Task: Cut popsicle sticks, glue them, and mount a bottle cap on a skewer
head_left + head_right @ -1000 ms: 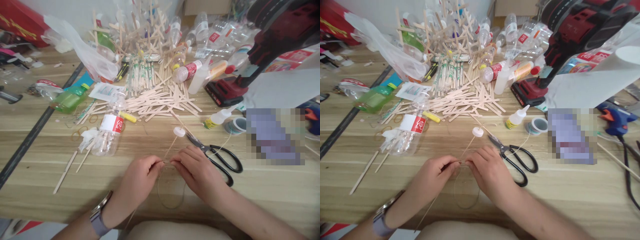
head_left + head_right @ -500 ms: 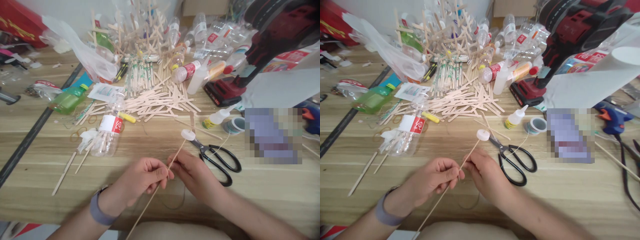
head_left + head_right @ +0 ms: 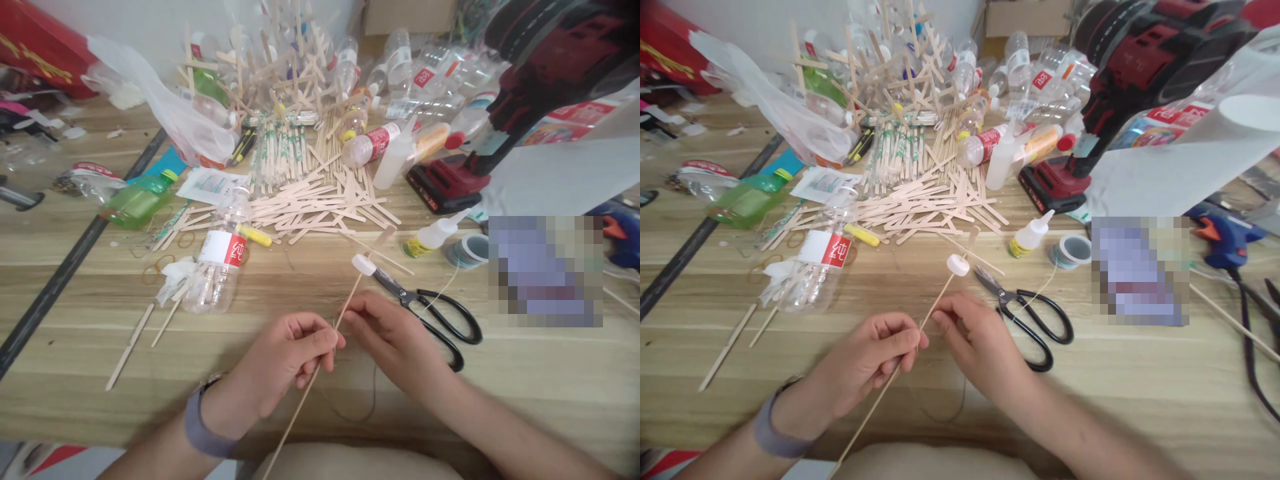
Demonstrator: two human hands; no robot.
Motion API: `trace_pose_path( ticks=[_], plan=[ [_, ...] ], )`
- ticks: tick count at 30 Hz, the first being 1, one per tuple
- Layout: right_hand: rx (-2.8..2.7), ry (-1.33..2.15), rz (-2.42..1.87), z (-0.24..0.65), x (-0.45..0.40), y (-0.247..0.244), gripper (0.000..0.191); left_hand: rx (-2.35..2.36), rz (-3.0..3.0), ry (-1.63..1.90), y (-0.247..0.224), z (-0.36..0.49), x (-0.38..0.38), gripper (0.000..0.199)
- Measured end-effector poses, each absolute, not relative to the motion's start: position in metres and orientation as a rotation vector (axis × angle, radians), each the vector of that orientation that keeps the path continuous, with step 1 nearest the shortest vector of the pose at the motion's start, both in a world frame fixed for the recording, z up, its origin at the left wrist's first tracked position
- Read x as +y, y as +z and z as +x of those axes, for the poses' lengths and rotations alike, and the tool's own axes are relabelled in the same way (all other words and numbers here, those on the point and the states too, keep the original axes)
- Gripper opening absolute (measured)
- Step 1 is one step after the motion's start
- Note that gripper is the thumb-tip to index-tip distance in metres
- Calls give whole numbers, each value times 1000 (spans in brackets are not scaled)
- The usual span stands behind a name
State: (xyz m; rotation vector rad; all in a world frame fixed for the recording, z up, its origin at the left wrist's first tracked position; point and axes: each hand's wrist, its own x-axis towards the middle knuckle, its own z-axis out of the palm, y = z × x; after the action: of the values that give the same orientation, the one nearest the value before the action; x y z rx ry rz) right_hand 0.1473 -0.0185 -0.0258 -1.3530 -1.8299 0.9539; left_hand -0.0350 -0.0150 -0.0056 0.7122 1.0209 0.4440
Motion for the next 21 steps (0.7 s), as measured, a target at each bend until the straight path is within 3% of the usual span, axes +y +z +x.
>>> trace_pose_path(
  ticks=[5,11,13,18,21],
  plan=[
    [-1922,591,-1329,152,-20,-18,15,1111,827,453,-7,-35,-16,26],
    [-2153,426,-1164,151,-22,-22,17,1149,971,395,-9,-32,-17,32],
    [-2174,493,-1189,150,-23,-23,18,1142,1022,368,-9,-32,-17,38],
    [-1938,1057,-1335,147,-24,-16,18,1129,1070,325,-11,-30,-18,40],
    [-1844,1158,-1344,145,-25,-13,17,1114,1033,331,-12,-29,-18,42]
  ],
)
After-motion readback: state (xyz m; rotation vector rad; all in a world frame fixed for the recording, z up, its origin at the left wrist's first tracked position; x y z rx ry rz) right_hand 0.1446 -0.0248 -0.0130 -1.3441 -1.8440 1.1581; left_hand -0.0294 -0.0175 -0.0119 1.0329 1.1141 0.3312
